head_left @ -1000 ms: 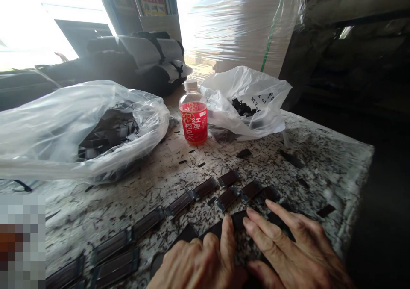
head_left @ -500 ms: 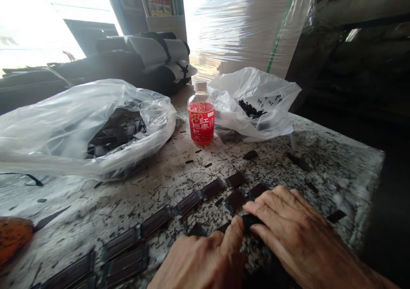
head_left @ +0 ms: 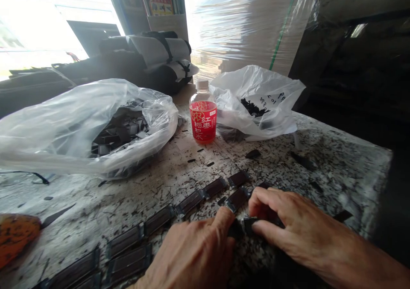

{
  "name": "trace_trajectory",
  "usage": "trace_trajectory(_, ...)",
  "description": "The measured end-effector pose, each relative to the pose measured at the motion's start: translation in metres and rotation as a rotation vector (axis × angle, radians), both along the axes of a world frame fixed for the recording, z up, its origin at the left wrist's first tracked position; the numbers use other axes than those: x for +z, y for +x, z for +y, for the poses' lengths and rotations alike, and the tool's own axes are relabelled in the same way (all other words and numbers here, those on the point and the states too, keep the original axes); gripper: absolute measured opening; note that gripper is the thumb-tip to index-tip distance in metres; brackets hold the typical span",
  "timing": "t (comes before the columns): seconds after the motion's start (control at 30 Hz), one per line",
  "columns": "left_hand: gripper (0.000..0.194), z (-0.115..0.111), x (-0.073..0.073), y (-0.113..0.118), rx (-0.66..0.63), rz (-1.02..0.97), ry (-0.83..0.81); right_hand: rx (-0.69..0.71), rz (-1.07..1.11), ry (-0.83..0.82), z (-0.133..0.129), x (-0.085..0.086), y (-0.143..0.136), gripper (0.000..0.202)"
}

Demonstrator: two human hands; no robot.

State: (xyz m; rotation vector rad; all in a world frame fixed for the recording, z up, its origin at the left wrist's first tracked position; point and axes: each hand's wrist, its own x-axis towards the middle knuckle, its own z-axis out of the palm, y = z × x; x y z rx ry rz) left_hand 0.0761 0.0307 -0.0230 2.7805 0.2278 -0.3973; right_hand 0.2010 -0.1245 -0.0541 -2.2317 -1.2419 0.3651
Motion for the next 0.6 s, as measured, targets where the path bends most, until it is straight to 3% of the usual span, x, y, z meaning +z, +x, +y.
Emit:
trace_trajectory(0.2, 0.020, 0.003, -0.005, -0.001, 0.014, -0.001, -0.016, -0.180, 0.461, 0.099, -0.011, 0.019, -0.002, 0.018)
trace_trajectory(0.33, 0.020, 0.007, -0.002, -0.012, 0.029, -0.252, -0.172, -0.150, 0.625, 0.193, -0.024, 0.023, -0.009, 0.024)
trace_trajectory(0.43, 0.013, 0.004, 0.020, -0.026, 0.086, -0.348, -0.263, -0.103, 0.570, 0.249, -0.029, 0.030, -0.024, 0.027)
trace_trajectory(0.6, 0.025, -0.020, 0.063, -0.063, 0.271, -0.021, -0.446, 0.042, 0.485, 0.305, -0.025, 0.050, -0.070, 0.031)
